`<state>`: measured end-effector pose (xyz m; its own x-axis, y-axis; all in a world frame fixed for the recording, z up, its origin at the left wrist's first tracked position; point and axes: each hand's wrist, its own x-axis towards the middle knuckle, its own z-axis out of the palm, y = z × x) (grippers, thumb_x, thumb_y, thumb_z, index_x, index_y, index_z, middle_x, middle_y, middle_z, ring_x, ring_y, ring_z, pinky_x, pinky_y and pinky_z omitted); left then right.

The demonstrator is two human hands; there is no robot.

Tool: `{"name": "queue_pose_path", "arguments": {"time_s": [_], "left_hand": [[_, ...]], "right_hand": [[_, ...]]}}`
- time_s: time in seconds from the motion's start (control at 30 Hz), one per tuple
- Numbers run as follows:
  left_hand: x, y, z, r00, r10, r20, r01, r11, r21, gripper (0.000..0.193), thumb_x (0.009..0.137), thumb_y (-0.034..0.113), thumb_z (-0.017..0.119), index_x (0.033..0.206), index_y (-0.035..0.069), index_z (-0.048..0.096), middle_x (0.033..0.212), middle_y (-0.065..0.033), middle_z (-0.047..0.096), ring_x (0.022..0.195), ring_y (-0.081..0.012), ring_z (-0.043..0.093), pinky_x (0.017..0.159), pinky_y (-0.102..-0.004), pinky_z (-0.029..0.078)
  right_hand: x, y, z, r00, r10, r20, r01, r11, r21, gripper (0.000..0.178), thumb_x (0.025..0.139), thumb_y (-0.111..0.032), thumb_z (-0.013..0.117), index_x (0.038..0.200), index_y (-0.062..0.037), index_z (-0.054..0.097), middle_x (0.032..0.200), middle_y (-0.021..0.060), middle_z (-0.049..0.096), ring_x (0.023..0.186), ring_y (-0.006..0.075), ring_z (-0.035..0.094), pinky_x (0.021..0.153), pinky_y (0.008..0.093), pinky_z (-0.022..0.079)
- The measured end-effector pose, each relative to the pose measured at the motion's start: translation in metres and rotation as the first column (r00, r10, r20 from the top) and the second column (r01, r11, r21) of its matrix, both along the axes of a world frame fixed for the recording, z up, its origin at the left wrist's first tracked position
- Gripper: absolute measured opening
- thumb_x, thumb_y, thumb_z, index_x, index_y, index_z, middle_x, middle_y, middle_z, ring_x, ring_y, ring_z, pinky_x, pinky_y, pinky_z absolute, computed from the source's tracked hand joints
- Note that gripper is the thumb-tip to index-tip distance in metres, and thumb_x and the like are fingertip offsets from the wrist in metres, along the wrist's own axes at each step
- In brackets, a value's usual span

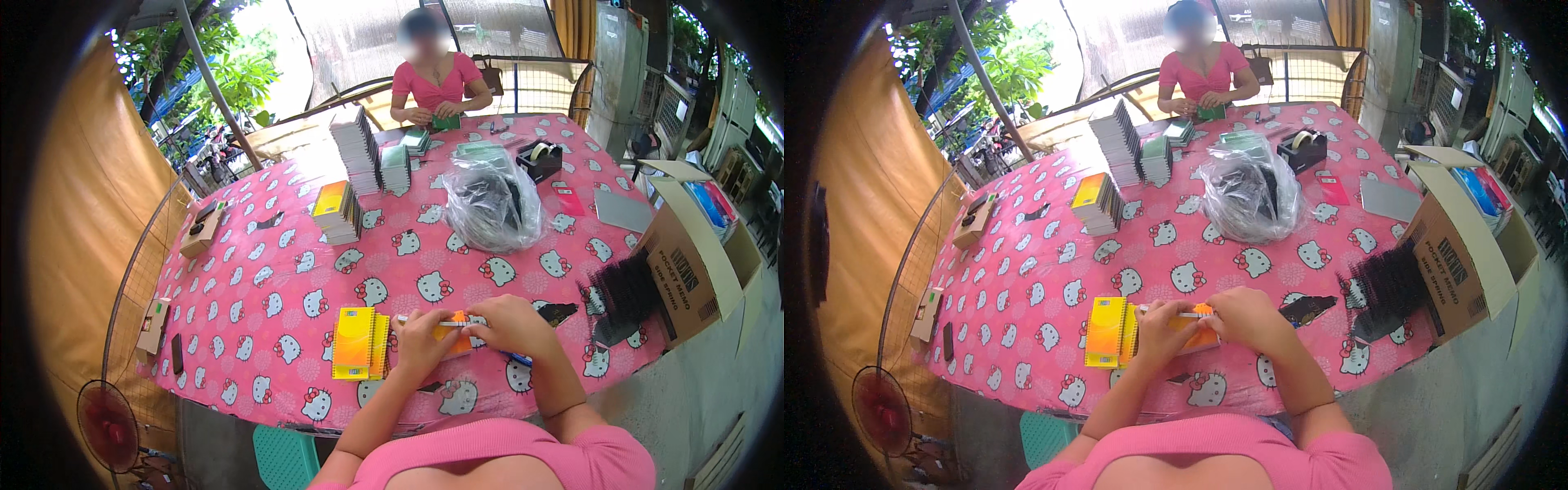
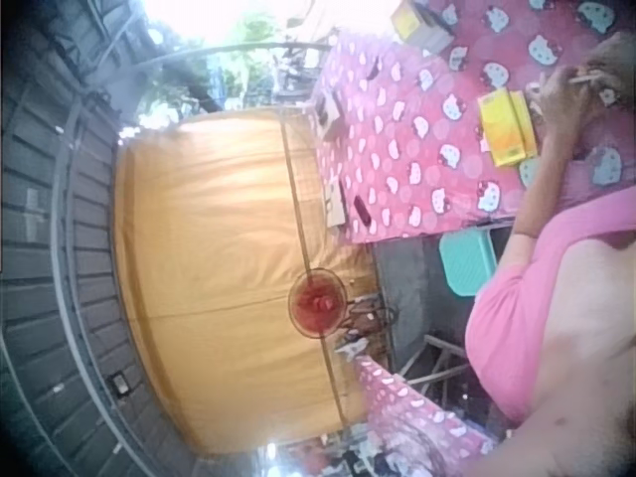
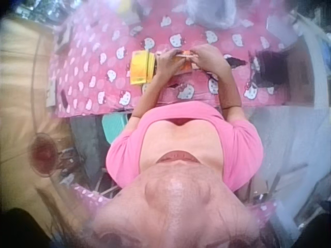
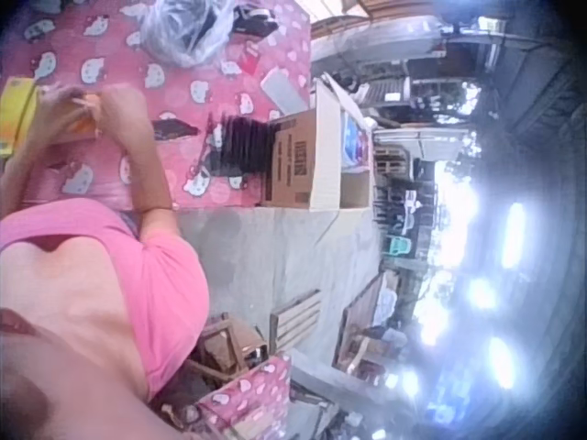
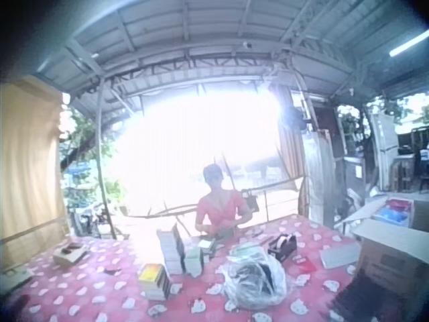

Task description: The person assembles small notebooks by hand on a table, aligning covers with paper and inserting spiral binding coils through the pre-punched holes.

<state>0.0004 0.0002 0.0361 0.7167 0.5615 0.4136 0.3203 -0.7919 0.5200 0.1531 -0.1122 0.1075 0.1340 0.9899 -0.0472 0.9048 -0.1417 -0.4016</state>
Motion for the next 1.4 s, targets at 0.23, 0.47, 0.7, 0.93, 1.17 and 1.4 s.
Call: {"name": "queue_pose_path", "arguments": {"time_s": [0.23, 0.47, 0.7, 0.93, 1.17, 1.4], "left_hand": [[0.007, 0.009, -0.001, 0.991, -0.093, 0.095, 0.105, 0.987, -0.124, 0.045, 0.069, 0.023, 0.078, 0.110, 0.014, 0.064, 0.087, -0.0008, 0.068, 0.085, -0.0180, 0.065, 0.082, -0.0384, 0.040], [0.009, 0.015, 0.004, 0.979, -0.155, 0.133, 0.174, 0.973, -0.151, 0.058, 0.069, 0.015, 0.074, 0.124, 0.016, 0.054, 0.100, -0.0027, 0.065, 0.089, -0.0184, 0.064, 0.078, -0.0395, 0.038], [0.008, 0.016, 0.015, 0.962, -0.191, 0.193, 0.227, 0.955, -0.191, 0.064, 0.063, 0.005, 0.079, 0.122, 0.007, 0.056, 0.109, -0.0136, 0.060, 0.087, -0.0226, 0.064, 0.077, -0.0336, 0.052], [0.007, 0.029, -0.001, 0.962, -0.149, 0.228, 0.109, 0.978, 0.179, 0.056, 0.064, 0.007, 0.081, 0.115, 0.007, 0.059, 0.114, -0.0135, 0.056, 0.092, -0.0202, 0.062, 0.077, -0.0290, 0.052], [-0.004, 0.025, -0.025, 0.922, 0.058, 0.382, 0.225, 0.724, -0.652, 0.028, 0.081, -0.001, 0.070, 0.106, 0.003, 0.060, 0.093, 0.0000, 0.063, 0.087, -0.0070, 0.059, 0.075, -0.0208, 0.049], [-0.009, 0.030, -0.032, 0.872, 0.046, 0.487, 0.350, 0.636, -0.688, 0.033, 0.080, -0.004, 0.068, 0.110, 0.001, 0.055, 0.100, -0.0040, 0.060, 0.093, -0.0099, 0.058, 0.081, -0.0230, 0.048]], "right_hand": [[-0.006, 0.001, 0.002, 0.998, -0.062, -0.021, 0.061, 0.998, -0.009, 0.031, 0.078, -0.031, 0.067, 0.095, -0.0053, 0.066, 0.082, 0.0172, 0.066, 0.080, 0.0358, 0.064, 0.071, 0.0460, 0.049], [-0.003, 0.010, -0.009, 0.998, -0.040, -0.056, 0.045, 0.995, 0.086, 0.029, 0.076, -0.032, 0.067, 0.082, -0.0028, 0.066, 0.078, 0.0185, 0.065, 0.077, 0.0364, 0.064, 0.068, 0.0467, 0.050], [0.000, 0.025, -0.010, 0.999, 0.004, 0.045, -0.005, 1.000, 0.010, 0.029, 0.075, -0.031, 0.066, 0.078, -0.0021, 0.065, 0.078, 0.0177, 0.065, 0.076, 0.0360, 0.064, 0.067, 0.0468, 0.050], [0.000, 0.029, -0.008, 1.000, 0.030, 0.007, -0.030, 0.996, -0.087, 0.034, 0.074, -0.032, 0.069, 0.095, -0.0049, 0.067, 0.083, 0.0181, 0.066, 0.080, 0.0349, 0.065, 0.070, 0.0445, 0.051], [0.001, 0.036, -0.012, 0.998, 0.023, -0.059, -0.018, 0.997, 0.073, 0.035, 0.074, -0.033, 0.071, 0.090, -0.0026, 0.065, 0.082, 0.0171, 0.066, 0.083, 0.0342, 0.065, 0.072, 0.0445, 0.051], [-0.007, 0.043, -0.009, 0.997, 0.078, 0.013, -0.077, 0.997, -0.028, 0.035, 0.072, -0.032, 0.073, 0.087, -0.0011, 0.066, 0.082, 0.0178, 0.066, 0.083, 0.0345, 0.065, 0.072, 0.0451, 0.052]]}}
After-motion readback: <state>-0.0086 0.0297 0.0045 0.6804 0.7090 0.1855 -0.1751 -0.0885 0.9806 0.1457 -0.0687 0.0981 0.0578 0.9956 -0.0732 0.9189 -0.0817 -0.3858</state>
